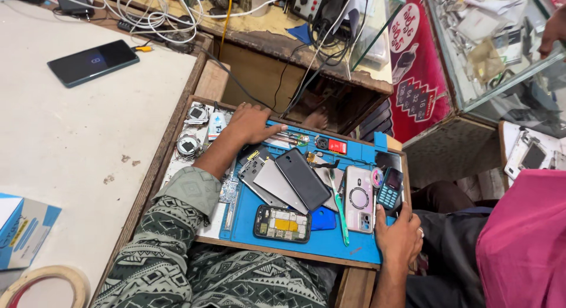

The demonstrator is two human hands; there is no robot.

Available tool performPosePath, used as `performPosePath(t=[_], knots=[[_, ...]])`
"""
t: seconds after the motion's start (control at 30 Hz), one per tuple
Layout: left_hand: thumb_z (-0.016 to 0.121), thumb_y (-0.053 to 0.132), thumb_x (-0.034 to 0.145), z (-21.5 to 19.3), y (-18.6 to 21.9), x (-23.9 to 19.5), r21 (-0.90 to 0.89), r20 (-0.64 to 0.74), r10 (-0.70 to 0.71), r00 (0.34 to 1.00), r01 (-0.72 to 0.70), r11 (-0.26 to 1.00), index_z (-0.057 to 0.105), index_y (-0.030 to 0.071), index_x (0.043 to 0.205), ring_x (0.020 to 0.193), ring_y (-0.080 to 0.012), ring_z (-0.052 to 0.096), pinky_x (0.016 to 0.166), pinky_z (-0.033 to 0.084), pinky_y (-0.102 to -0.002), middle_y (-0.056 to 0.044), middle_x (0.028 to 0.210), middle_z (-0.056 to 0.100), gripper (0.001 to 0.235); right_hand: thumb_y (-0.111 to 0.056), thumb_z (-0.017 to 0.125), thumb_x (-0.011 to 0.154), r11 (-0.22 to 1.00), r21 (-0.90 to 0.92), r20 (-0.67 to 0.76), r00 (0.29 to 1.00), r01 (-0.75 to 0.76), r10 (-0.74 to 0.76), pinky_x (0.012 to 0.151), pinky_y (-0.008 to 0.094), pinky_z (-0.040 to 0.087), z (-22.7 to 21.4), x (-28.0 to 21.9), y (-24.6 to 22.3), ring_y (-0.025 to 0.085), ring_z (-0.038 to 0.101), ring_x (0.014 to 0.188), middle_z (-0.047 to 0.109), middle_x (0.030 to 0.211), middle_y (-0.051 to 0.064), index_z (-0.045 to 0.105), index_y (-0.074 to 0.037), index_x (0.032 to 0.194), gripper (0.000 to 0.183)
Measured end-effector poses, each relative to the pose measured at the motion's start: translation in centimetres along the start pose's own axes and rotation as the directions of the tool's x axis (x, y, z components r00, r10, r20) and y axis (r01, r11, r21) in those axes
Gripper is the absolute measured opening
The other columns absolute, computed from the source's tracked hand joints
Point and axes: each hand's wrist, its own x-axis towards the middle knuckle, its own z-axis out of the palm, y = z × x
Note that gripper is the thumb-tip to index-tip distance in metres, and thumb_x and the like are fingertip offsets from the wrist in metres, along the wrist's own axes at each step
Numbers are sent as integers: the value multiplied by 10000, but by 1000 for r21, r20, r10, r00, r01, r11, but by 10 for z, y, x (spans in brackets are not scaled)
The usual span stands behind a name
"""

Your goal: The person disassembles a smartphone, removes the back cover, and uses a plastic pry tool to separate the internal components. They handle the motherboard and battery area while working at a cluttered electronics repair bench.

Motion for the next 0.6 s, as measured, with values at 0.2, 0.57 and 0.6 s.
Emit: performPosePath(t=[0.2,0.57,0.6], knots=[[468,827,891,5,6,-14,43,31,-20,999,19,999,632,21,1315,1289,-420,534,1187,286,-528,-276,1308,615,925,-661,614,895,1000,4,9,1000,-9,9,1027,554,437,-4,-15,9,465,559,1243,567,1406,240,533,-134,1503,808],[719,485,905,-42,55,-74,-466,-245,452,858,-513,721,616,44,1341,1263,-372,586,1058,466,-444,-207,1330,636,628,-637,684,843,985,162,108,994,-52,34,1028,562,438,-7,-3,21,467,567,1234,566,1442,202,557,-143,1494,827],[724,470,902,-44,61,-83,-471,-260,458,850,-526,709,636,59,1325,1263,-367,593,1059,467,-445,-192,1331,645,596,-629,696,849,986,165,83,997,-22,9,1044,561,427,-9,-3,22,469,562,1241,566,1443,202,566,-131,1486,820]])
